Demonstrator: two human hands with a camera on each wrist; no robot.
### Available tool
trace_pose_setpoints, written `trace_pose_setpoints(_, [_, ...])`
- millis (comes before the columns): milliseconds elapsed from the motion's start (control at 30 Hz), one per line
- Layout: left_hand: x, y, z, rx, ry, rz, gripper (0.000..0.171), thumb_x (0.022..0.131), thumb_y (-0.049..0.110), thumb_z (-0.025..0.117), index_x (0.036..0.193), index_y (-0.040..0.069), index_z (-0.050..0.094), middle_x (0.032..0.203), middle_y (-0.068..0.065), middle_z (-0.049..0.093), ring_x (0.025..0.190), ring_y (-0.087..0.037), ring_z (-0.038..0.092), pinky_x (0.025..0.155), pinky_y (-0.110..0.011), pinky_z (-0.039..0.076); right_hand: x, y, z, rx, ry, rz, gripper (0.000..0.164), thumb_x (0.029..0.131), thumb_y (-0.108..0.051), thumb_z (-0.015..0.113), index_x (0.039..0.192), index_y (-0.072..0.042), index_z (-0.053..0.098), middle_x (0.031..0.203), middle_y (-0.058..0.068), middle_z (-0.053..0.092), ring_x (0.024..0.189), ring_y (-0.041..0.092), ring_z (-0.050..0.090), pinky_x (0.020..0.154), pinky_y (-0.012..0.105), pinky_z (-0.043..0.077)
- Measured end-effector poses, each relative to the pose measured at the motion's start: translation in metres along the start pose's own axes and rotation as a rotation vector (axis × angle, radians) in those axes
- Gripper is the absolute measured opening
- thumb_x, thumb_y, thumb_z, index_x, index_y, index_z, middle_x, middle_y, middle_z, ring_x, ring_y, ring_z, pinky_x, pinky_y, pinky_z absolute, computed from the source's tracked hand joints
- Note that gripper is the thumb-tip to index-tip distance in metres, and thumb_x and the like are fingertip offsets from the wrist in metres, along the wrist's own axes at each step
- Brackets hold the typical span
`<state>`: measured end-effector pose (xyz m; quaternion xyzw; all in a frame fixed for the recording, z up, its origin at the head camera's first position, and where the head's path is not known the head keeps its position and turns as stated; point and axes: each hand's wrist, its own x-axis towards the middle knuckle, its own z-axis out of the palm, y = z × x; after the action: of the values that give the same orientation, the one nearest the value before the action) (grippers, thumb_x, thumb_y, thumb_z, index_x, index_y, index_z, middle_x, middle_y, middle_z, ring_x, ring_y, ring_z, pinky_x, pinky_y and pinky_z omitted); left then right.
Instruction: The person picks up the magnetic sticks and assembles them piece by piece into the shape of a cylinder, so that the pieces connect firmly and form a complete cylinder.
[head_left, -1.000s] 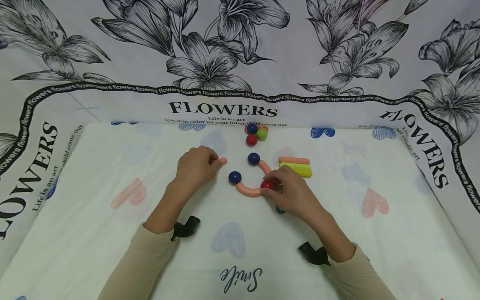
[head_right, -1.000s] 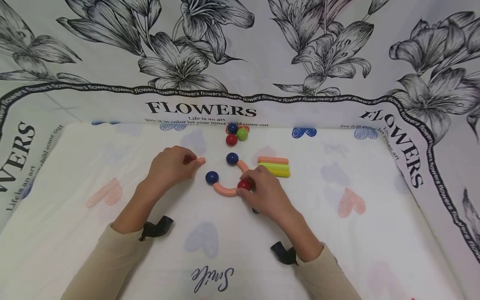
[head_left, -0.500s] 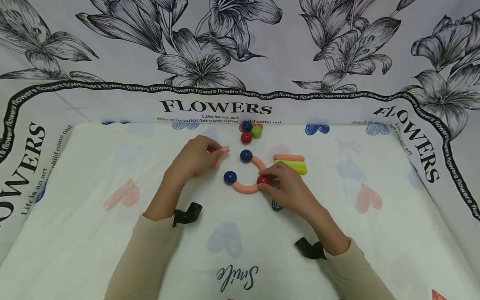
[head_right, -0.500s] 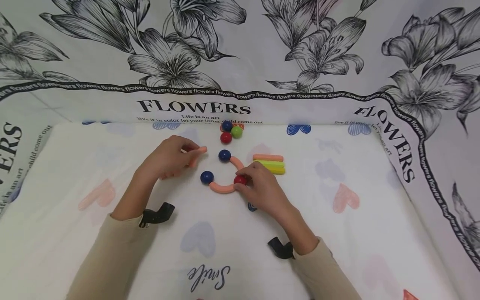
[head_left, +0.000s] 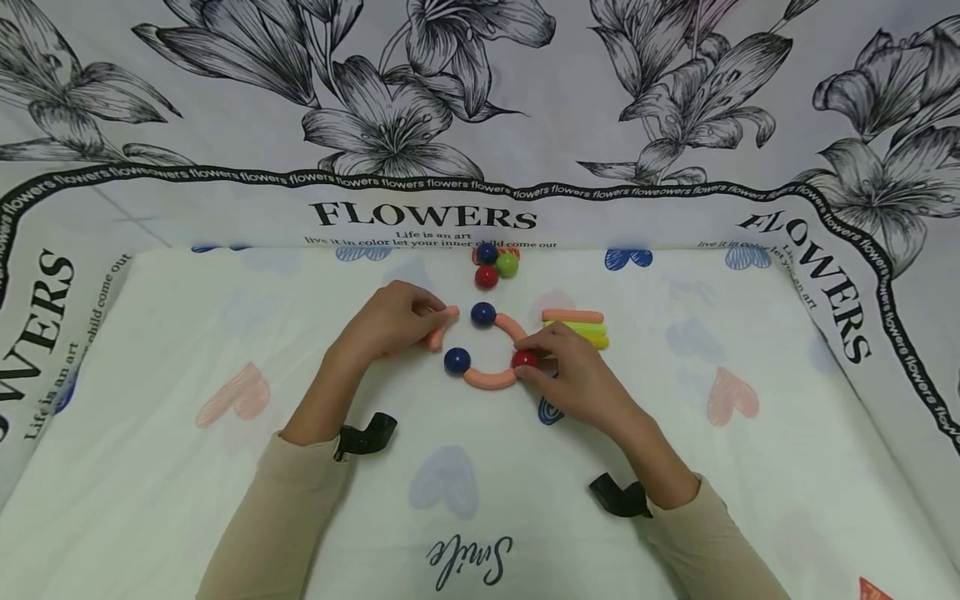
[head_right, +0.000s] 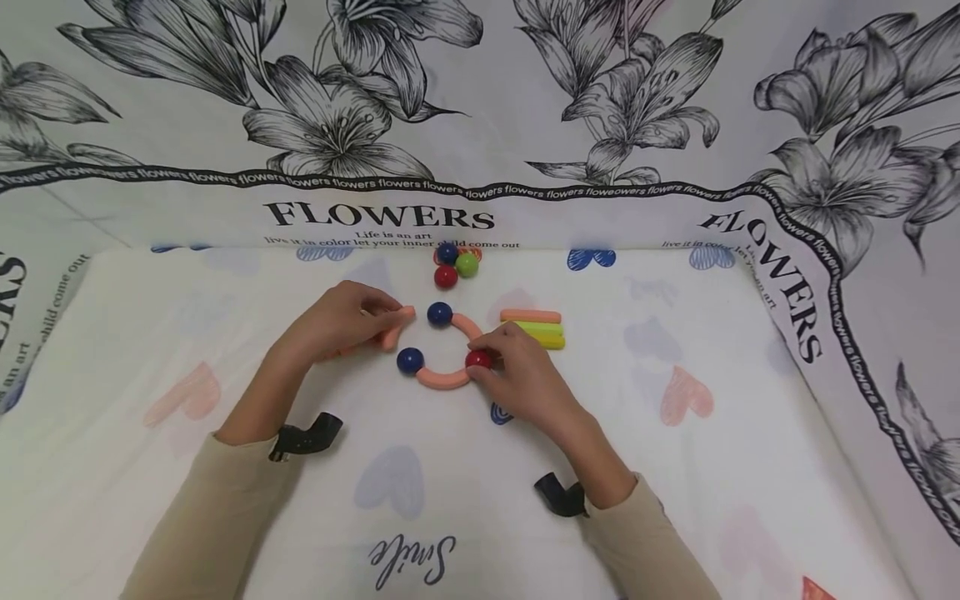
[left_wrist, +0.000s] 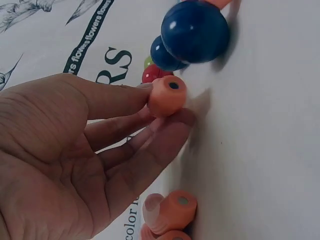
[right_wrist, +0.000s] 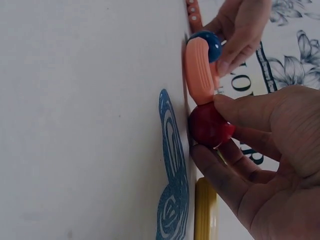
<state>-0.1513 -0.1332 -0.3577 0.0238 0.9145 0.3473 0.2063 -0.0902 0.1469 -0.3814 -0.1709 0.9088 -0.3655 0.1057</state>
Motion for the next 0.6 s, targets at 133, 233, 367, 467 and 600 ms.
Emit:
trace_pose_setpoints(133, [-0.001, 0.004, 0.002, 0.034, -0.012, 0.015, 0.04, 0.1, 0.048, 0.07, 0.123, 0.016, 0.079, 0.097, -0.005, 0.071, 0.098, -0.021, 0.059, 0.076, -0.032, 0.045, 0.0, 0.0, -0.001, 0.008, -0.007, -0.006, 0.037, 0.097, -0.016, 0.079, 0.132, -0.01, 0.072, 0.116, 0.007, 0.064, 0.111, 0.02, 0.072, 0.097, 0.037, 0.063])
trace_pose_setpoints(233, [-0.001, 0.005, 0.003, 0.031, 0.0, 0.02, 0.039, 0.1, 0.046, 0.071, 0.124, 0.016, 0.079, 0.095, -0.005, 0.071, 0.098, -0.022, 0.059, 0.075, -0.033, 0.044, 0.0, -0.001, 0.0, 0.006, -0.009, -0.007, 0.037, 0.097, -0.016, 0.079, 0.132, -0.01, 0.072, 0.117, 0.007, 0.065, 0.111, 0.02, 0.072, 0.097, 0.037, 0.063])
trace_pose_setpoints(367, [0.001, 0.005, 0.008, 0.012, 0.017, 0.048, 0.037, 0.101, 0.041, 0.071, 0.124, 0.014, 0.079, 0.099, -0.006, 0.074, 0.099, -0.022, 0.06, 0.077, -0.032, 0.046, -0.001, -0.001, 0.0, 0.0, -0.012, -0.001, 0.037, 0.097, -0.016, 0.078, 0.132, -0.01, 0.072, 0.118, 0.008, 0.065, 0.112, 0.02, 0.072, 0.097, 0.038, 0.063])
trace_pose_setpoints(467, [0.004, 0.006, 0.011, 0.007, 0.026, 0.065, 0.036, 0.101, 0.039, 0.072, 0.124, 0.013, 0.079, 0.106, -0.007, 0.075, 0.1, -0.023, 0.06, 0.077, -0.031, 0.047, -0.001, -0.002, 0.0, -0.004, -0.011, 0.002, 0.036, 0.097, -0.016, 0.078, 0.132, -0.01, 0.072, 0.119, 0.008, 0.065, 0.112, 0.02, 0.072, 0.097, 0.039, 0.062])
trace_pose_setpoints(600, [0.005, 0.007, 0.014, 0.013, 0.035, 0.062, 0.036, 0.1, 0.041, 0.072, 0.123, 0.014, 0.08, 0.106, -0.007, 0.074, 0.1, -0.023, 0.059, 0.076, -0.031, 0.047, -0.001, -0.002, 0.001, -0.002, -0.009, -0.002, 0.036, 0.097, -0.016, 0.078, 0.132, -0.01, 0.072, 0.121, 0.008, 0.065, 0.113, 0.021, 0.072, 0.098, 0.039, 0.062])
